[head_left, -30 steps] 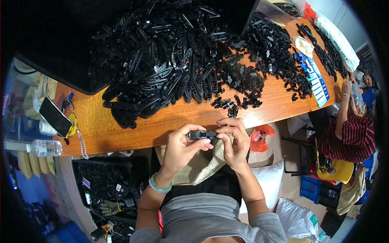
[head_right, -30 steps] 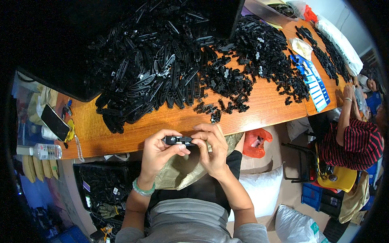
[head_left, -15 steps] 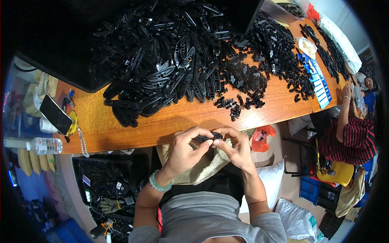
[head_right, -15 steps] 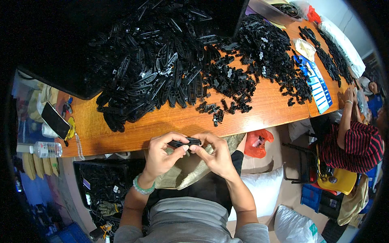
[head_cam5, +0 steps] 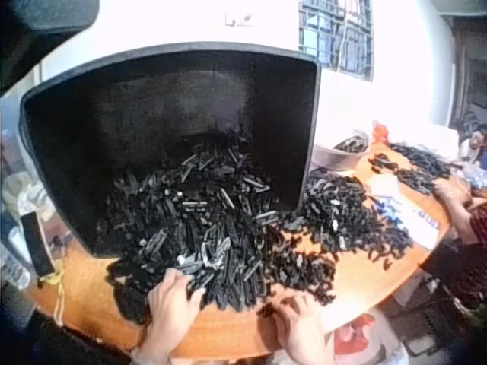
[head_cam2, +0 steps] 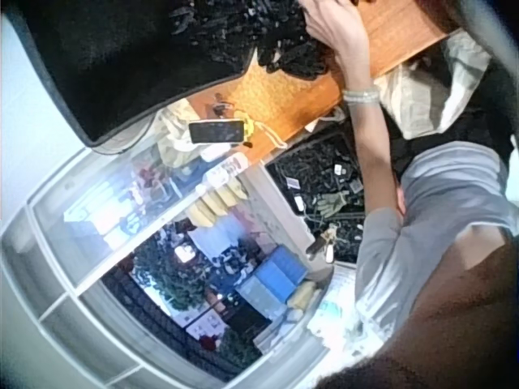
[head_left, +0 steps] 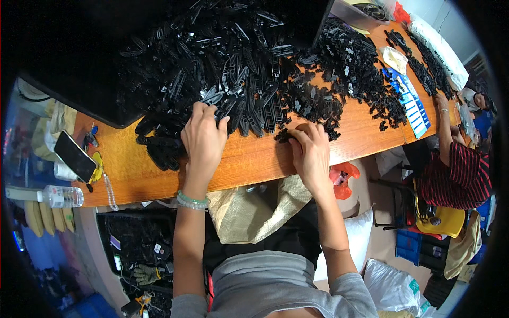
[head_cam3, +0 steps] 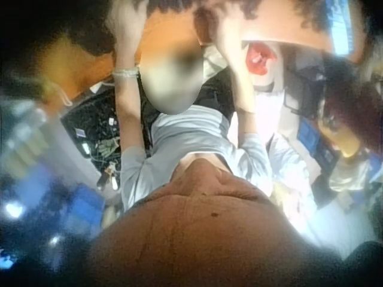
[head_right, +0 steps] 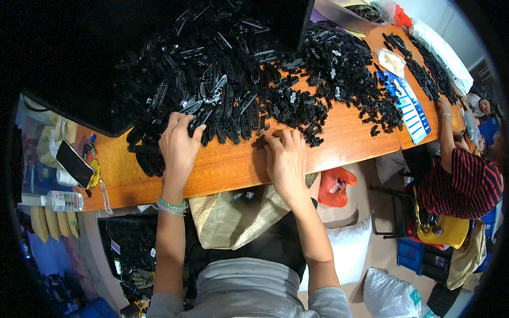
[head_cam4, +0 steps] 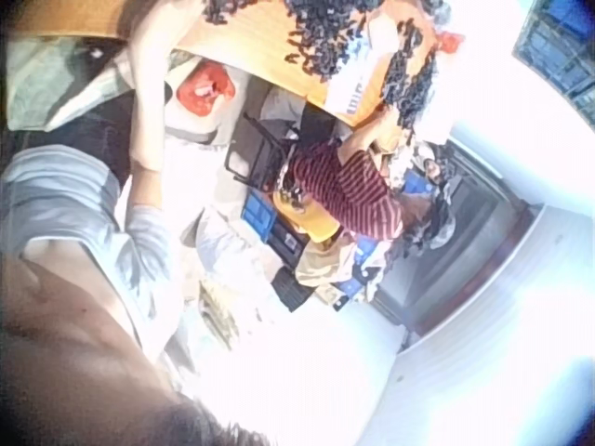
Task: The person assembles plastic components by taking small plastic clips and inserting them into larger plastic pieces by hand.
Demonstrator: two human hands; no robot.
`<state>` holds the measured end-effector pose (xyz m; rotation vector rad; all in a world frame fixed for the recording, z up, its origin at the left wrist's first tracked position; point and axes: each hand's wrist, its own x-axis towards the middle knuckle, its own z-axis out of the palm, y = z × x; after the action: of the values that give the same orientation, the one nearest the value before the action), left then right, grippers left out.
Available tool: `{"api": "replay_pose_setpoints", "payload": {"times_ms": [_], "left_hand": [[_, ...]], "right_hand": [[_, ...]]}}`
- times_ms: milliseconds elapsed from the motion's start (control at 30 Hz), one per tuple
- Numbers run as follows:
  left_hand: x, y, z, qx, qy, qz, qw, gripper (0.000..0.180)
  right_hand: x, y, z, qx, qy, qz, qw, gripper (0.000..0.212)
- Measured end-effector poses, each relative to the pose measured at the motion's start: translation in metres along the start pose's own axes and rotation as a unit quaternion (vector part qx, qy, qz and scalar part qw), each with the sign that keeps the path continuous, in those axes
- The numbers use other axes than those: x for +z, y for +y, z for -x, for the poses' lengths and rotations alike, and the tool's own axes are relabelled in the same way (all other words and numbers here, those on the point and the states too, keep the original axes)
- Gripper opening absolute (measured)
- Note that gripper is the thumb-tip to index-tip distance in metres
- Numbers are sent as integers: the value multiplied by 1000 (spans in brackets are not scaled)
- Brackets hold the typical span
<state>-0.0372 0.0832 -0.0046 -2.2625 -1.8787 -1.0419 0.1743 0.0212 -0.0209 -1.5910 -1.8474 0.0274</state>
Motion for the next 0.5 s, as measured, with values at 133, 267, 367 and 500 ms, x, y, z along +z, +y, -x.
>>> {"api": "replay_pose_setpoints", "payload": {"times_ms": [133,267,367,500], "left_hand": [[2,2,3,18,13,9,1000,25],[0,18,30,48,42,138,988,21],[3,29,64,-29,-34,235,971,21],[9,32,82,-52,-31,305,950,22]], "right_hand": [[4,10,-9,-11,-60,102,993,16],[3,14,-9,-21,-73,113,991,14],[1,17,-5,-27,-88,41,995,15],[6,20,4,-46,-37,-42,997,21]]}}
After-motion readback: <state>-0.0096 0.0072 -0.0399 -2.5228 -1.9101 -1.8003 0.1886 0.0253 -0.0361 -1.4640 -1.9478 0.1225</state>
